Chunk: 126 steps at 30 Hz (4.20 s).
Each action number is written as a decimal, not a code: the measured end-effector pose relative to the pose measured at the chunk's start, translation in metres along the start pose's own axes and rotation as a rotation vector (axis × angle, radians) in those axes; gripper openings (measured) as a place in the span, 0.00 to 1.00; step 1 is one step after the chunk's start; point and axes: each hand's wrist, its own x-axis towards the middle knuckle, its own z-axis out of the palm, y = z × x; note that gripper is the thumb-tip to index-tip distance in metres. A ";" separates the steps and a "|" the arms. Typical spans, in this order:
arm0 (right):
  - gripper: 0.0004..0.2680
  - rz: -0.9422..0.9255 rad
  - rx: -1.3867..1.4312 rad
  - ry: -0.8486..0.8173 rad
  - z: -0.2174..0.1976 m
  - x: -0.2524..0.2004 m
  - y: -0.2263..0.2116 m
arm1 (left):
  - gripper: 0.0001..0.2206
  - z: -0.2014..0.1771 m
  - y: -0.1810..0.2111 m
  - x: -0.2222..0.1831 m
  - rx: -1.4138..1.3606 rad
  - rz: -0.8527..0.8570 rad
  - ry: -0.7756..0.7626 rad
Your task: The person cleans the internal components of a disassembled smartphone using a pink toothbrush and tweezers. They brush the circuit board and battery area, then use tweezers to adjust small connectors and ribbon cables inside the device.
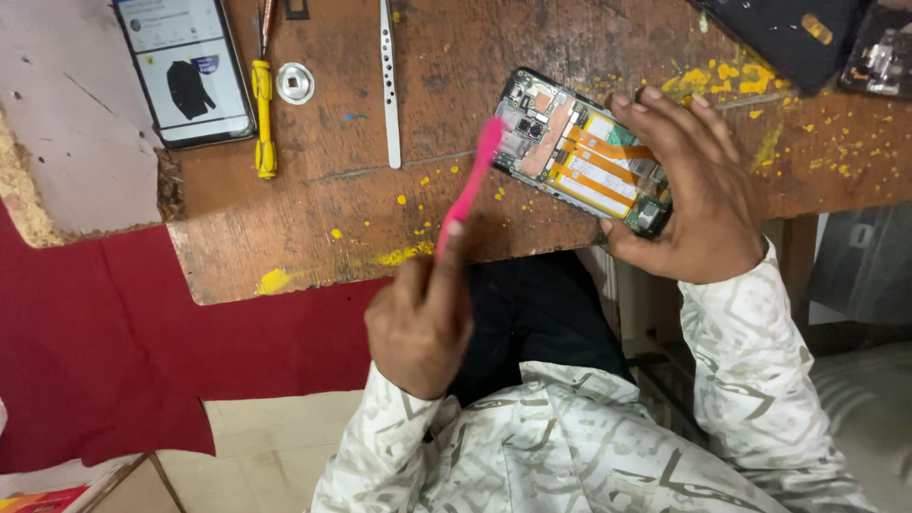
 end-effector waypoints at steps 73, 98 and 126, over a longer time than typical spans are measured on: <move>0.32 -0.198 -0.034 -0.183 0.010 -0.004 -0.004 | 0.15 -0.006 -0.055 0.077 -0.684 -0.067 0.093; 0.30 -0.181 -0.141 0.028 0.019 -0.019 -0.004 | 0.09 0.005 -0.050 0.064 -0.899 -0.345 0.097; 0.29 -0.115 -0.218 -0.085 0.025 0.020 -0.006 | 0.09 0.021 -0.038 0.118 -1.144 -0.448 -0.203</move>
